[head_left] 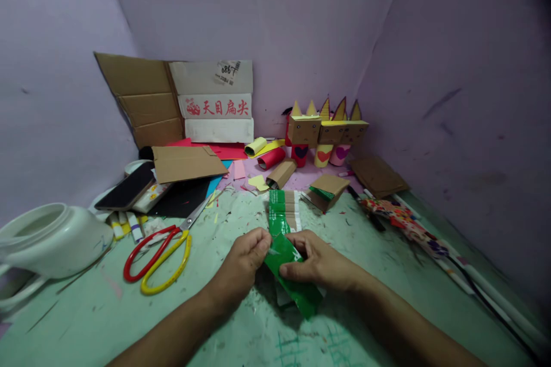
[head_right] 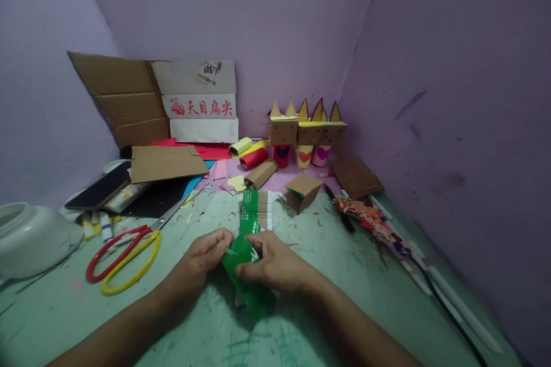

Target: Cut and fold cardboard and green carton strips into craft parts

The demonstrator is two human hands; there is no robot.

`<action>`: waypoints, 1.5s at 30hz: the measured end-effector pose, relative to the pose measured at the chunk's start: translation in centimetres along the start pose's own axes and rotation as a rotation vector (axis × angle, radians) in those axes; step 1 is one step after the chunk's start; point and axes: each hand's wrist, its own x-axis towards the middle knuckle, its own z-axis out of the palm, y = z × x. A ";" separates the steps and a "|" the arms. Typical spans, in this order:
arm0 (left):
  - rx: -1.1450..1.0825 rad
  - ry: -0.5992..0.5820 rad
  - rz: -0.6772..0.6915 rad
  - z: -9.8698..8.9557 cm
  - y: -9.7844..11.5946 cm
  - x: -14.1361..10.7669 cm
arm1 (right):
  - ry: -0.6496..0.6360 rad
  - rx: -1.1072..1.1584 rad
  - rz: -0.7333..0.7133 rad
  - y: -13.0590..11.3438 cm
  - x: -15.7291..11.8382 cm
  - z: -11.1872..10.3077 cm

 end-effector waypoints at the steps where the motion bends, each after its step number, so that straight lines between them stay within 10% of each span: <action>1: -0.049 -0.003 -0.018 0.1 -0.1 0.0 | -0.004 -0.010 0.009 -0.1 0.0 0.0; 9: -0.261 0.000 -0.100 0.7 -0.1 0.2 | -0.051 -0.031 0.046 -0.5 0.2 -0.7; 19: 0.455 -0.105 0.232 0.7 0.1 0.3 | -0.342 -0.195 0.176 -0.2 -0.1 -0.8; 25: 0.507 -0.080 0.272 0.8 0.2 0.7 | -0.437 -0.278 0.199 -0.5 -0.3 -0.8; 37: 0.486 0.204 0.300 0.2 0.3 1.8 | -0.372 -0.278 0.317 -1.7 -0.4 -0.8; 41: 0.583 0.611 0.375 -3.4 1.5 2.6 | -0.562 -0.307 0.383 -0.9 -0.5 -0.7; 45: 1.013 0.763 0.667 -7.5 2.9 1.9 | -0.417 -0.165 0.385 0.1 -0.6 -1.1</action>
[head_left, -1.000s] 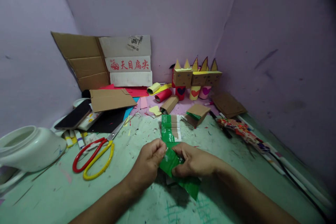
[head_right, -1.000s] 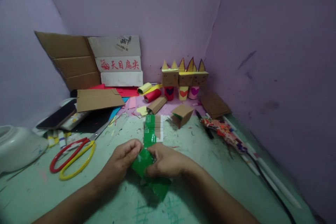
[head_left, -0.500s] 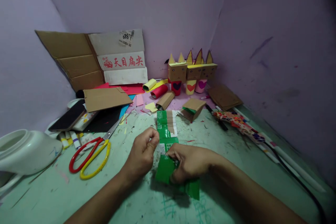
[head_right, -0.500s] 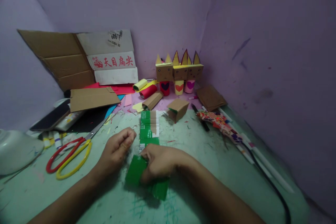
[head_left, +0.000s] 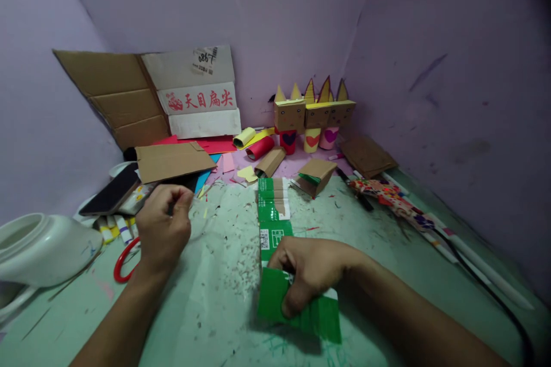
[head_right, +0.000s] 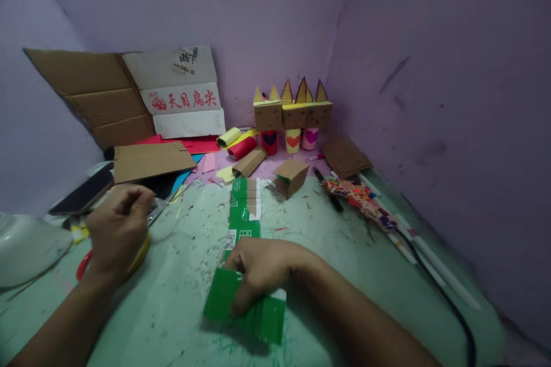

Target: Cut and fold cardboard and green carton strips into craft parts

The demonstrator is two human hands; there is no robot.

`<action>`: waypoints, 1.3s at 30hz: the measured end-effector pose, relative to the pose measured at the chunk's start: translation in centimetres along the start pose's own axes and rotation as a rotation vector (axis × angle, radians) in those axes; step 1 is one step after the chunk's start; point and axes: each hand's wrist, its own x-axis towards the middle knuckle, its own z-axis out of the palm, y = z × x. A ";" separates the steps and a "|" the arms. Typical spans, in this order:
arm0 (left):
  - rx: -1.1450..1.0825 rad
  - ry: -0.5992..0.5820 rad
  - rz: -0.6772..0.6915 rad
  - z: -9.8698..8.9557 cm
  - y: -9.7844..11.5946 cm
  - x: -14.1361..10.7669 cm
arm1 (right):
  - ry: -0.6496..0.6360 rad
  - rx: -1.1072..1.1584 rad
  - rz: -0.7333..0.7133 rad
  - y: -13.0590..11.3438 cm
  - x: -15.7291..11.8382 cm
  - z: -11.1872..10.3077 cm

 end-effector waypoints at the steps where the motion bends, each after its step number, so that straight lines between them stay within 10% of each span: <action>1: 0.113 0.008 0.147 -0.5 -0.4 -0.1 | 0.010 0.042 0.004 0.2 0.0 -0.1; 4: 0.384 -0.059 0.518 -1.1 -0.5 -1.6 | 0.053 0.083 0.013 0.4 0.1 -0.1; 8: 0.394 -0.474 0.749 -1.1 0.2 -5.0 | 0.116 0.106 -0.033 0.2 0.1 0.1; 16: -0.021 -0.774 0.457 -3.7 0.9 -8.9 | 0.136 0.112 -0.057 -0.1 0.2 0.2; 21: -0.079 -0.635 0.175 -5.8 -0.5 -10.1 | 0.133 0.138 -0.077 -0.2 -0.1 0.1; 27: 0.000 -0.344 -0.111 -5.9 -0.8 -5.3 | 0.216 0.222 -0.156 -0.3 -0.3 -0.3; 33: 0.007 -0.837 -0.170 -2.2 1.4 -4.3 | 0.306 0.292 -0.221 -0.2 -0.1 -1.1; 39: -0.140 -0.781 -0.206 -1.8 1.2 -5.0 | 0.396 0.309 -0.180 0.0 0.5 -1.3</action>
